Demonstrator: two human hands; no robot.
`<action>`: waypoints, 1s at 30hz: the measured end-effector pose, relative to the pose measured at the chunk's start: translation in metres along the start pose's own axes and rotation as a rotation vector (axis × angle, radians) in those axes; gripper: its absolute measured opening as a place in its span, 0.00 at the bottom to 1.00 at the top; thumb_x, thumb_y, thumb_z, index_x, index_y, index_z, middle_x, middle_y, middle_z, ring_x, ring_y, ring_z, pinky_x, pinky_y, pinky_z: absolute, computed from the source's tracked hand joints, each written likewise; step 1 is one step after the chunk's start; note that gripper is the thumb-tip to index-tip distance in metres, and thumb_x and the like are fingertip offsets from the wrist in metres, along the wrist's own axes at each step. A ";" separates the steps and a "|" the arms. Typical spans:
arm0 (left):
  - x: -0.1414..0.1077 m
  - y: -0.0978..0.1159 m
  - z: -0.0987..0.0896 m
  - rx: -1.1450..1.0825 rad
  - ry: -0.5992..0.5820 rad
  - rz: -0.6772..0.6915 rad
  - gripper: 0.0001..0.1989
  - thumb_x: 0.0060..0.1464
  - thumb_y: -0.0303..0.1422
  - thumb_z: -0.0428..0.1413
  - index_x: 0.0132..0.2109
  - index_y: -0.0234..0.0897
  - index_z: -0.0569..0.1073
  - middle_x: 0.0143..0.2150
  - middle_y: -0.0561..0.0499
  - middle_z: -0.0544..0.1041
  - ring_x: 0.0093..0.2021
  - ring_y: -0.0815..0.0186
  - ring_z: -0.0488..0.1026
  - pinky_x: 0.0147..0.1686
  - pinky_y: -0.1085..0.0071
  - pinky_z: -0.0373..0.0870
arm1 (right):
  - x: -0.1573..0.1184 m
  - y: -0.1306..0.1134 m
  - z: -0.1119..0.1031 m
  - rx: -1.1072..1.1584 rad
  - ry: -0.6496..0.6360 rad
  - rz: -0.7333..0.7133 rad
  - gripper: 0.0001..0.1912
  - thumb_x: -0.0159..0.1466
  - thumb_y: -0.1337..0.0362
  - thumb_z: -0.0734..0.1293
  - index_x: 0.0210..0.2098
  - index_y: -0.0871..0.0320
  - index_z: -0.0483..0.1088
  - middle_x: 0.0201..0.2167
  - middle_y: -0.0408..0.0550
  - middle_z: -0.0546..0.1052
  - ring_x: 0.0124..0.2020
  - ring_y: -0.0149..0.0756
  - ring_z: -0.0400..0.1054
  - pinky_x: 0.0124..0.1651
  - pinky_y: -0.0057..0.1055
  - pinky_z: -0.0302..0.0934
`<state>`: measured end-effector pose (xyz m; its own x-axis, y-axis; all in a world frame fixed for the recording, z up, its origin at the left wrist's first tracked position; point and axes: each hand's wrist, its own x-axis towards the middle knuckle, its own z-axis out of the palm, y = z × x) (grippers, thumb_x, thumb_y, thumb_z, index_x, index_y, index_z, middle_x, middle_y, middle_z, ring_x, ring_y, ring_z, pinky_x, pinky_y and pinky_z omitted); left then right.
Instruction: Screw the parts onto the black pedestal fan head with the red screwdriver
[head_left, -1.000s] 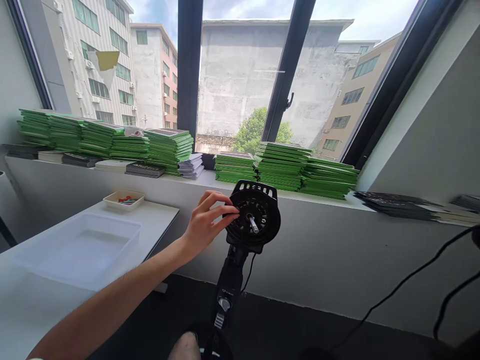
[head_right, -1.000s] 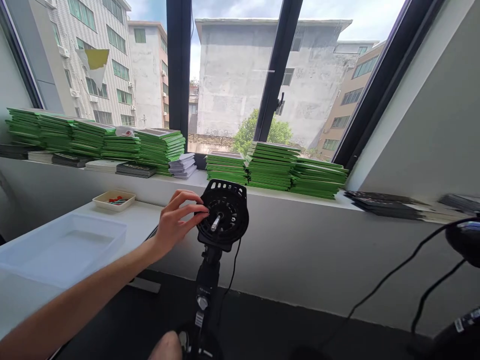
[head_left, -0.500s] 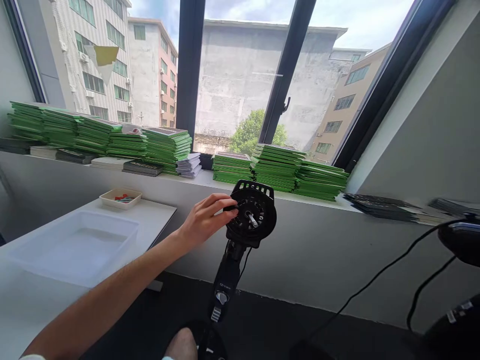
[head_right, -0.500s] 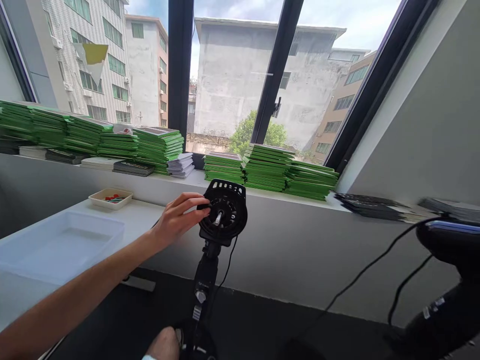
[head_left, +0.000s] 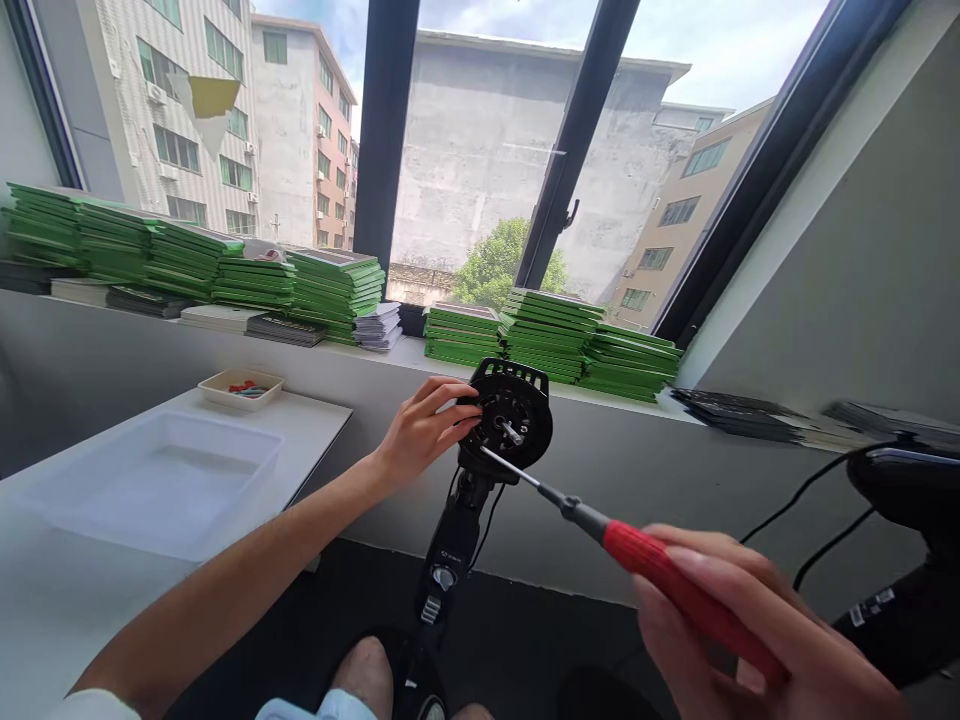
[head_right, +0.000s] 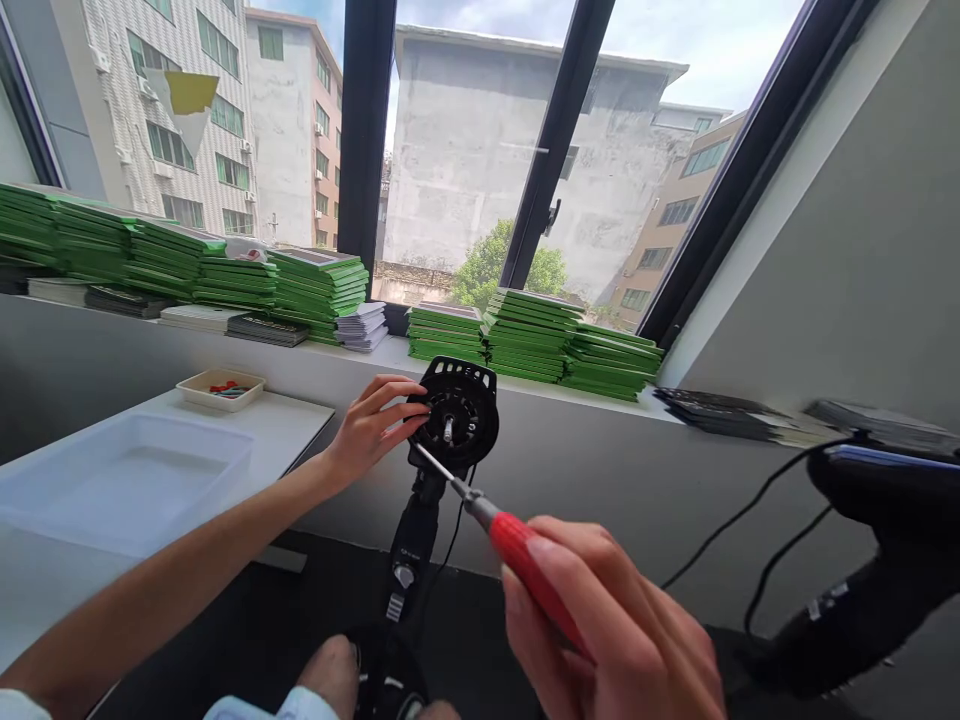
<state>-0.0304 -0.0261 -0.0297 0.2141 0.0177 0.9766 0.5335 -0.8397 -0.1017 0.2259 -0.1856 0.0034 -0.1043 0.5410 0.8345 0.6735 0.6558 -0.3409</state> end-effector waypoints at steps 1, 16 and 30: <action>0.000 0.000 0.000 -0.003 -0.004 -0.004 0.07 0.62 0.29 0.58 0.47 0.39 0.76 0.50 0.45 0.78 0.53 0.61 0.73 0.51 0.61 0.79 | 0.021 -0.011 0.003 -0.090 -0.044 -0.110 0.21 0.61 0.52 0.67 0.33 0.67 0.77 0.33 0.50 0.80 0.31 0.22 0.73 0.34 0.20 0.61; 0.007 0.001 -0.004 0.019 -0.013 0.006 0.05 0.63 0.30 0.57 0.46 0.38 0.75 0.50 0.45 0.78 0.53 0.61 0.74 0.51 0.63 0.79 | 0.087 -0.048 0.024 -0.617 -0.101 -0.818 0.06 0.67 0.69 0.66 0.43 0.63 0.65 0.31 0.45 0.77 0.30 0.29 0.73 0.29 0.25 0.61; 0.004 -0.002 -0.002 0.019 -0.029 -0.041 0.05 0.64 0.31 0.56 0.46 0.39 0.75 0.51 0.46 0.78 0.54 0.61 0.74 0.51 0.63 0.79 | 0.106 -0.052 0.024 -0.675 -0.233 -0.838 0.06 0.69 0.66 0.64 0.45 0.60 0.64 0.33 0.43 0.77 0.32 0.30 0.74 0.29 0.25 0.61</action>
<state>-0.0321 -0.0250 -0.0248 0.2154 0.0681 0.9741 0.5579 -0.8273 -0.0655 0.1624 -0.1500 0.0988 -0.8030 0.1912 0.5644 0.5786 0.4769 0.6617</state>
